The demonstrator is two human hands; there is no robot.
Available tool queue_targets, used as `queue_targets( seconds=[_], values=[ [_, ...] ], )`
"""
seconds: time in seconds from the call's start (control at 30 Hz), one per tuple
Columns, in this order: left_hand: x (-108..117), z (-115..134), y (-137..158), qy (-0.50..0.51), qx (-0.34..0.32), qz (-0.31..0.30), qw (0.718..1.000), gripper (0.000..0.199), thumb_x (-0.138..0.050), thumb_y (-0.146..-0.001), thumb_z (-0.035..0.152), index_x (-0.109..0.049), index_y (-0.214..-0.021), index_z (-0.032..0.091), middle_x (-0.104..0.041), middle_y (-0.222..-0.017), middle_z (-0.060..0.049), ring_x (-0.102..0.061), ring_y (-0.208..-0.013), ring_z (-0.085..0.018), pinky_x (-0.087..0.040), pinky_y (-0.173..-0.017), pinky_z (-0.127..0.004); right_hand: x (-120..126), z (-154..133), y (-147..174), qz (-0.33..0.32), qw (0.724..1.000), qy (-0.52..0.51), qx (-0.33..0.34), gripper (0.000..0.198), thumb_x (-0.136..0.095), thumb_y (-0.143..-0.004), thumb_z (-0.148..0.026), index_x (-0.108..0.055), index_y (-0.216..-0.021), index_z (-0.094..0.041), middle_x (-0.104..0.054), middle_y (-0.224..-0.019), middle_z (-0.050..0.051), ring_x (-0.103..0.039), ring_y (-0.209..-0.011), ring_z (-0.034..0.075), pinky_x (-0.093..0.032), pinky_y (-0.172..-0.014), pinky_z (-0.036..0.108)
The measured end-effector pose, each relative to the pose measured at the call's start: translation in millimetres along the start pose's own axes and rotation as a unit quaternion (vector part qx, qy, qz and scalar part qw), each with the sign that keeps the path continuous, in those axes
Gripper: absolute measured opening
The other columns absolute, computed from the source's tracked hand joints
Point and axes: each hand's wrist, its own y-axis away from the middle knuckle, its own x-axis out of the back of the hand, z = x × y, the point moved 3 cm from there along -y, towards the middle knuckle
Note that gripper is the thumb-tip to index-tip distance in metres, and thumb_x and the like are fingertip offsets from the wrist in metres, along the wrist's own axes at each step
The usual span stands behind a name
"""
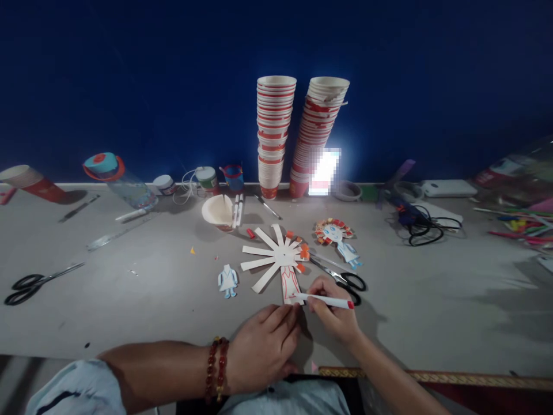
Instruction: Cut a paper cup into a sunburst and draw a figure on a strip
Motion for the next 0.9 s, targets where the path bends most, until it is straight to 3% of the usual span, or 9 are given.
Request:
queue_targets(
  seconds=[0.13,0.33,0.63,0.9],
  values=[
    [0,0,0,0.012,0.002,-0.003,1.000,0.071,-0.050,-0.092,0.056,-0.043,-0.139,0.004,-0.043,-0.148,-0.020,-0.038,-0.134,-0.029,-0.025,-0.111,-0.038,-4,-7,-3,-0.030,0.999,0.019,0.027,0.004,-0.053,-0.084,-0.022,-0.056,-0.081,-0.021,-0.057,-0.065,-0.002,-0.053,-0.052,0.013,-0.040,-0.049,0.025],
    [-2,-2,0,0.025,0.006,-0.007,1.000,0.069,-0.051,-0.092,0.055,-0.043,-0.139,0.005,-0.046,-0.147,-0.019,-0.038,-0.135,-0.029,-0.025,-0.112,-0.038,-6,-14,-7,-0.036,0.997,0.053,0.041,0.005,-0.057,-0.079,-0.019,-0.057,-0.074,-0.021,-0.057,-0.061,-0.003,-0.052,-0.050,0.012,-0.040,-0.049,0.023],
    [3,3,13,0.013,-0.020,-0.003,1.000,0.067,-0.051,-0.090,0.059,-0.048,-0.133,0.008,-0.039,-0.150,-0.022,-0.037,-0.137,-0.031,-0.029,-0.110,-0.040,-3,-7,-6,-0.019,0.999,0.025,0.012,0.012,-0.055,-0.078,-0.023,-0.056,-0.067,-0.020,-0.054,-0.059,-0.002,-0.048,-0.051,0.013,-0.036,-0.050,0.024],
    [-3,-17,24,0.038,-0.001,0.030,0.999,0.061,-0.047,-0.092,0.059,-0.052,-0.130,0.012,-0.037,-0.153,-0.015,-0.043,-0.131,-0.028,-0.032,-0.108,-0.040,-1,-8,-7,-0.003,1.000,0.024,0.018,0.014,-0.055,-0.079,-0.023,-0.056,-0.066,-0.020,-0.052,-0.057,-0.002,-0.045,-0.050,0.012,-0.034,-0.048,0.024]
  ],
)
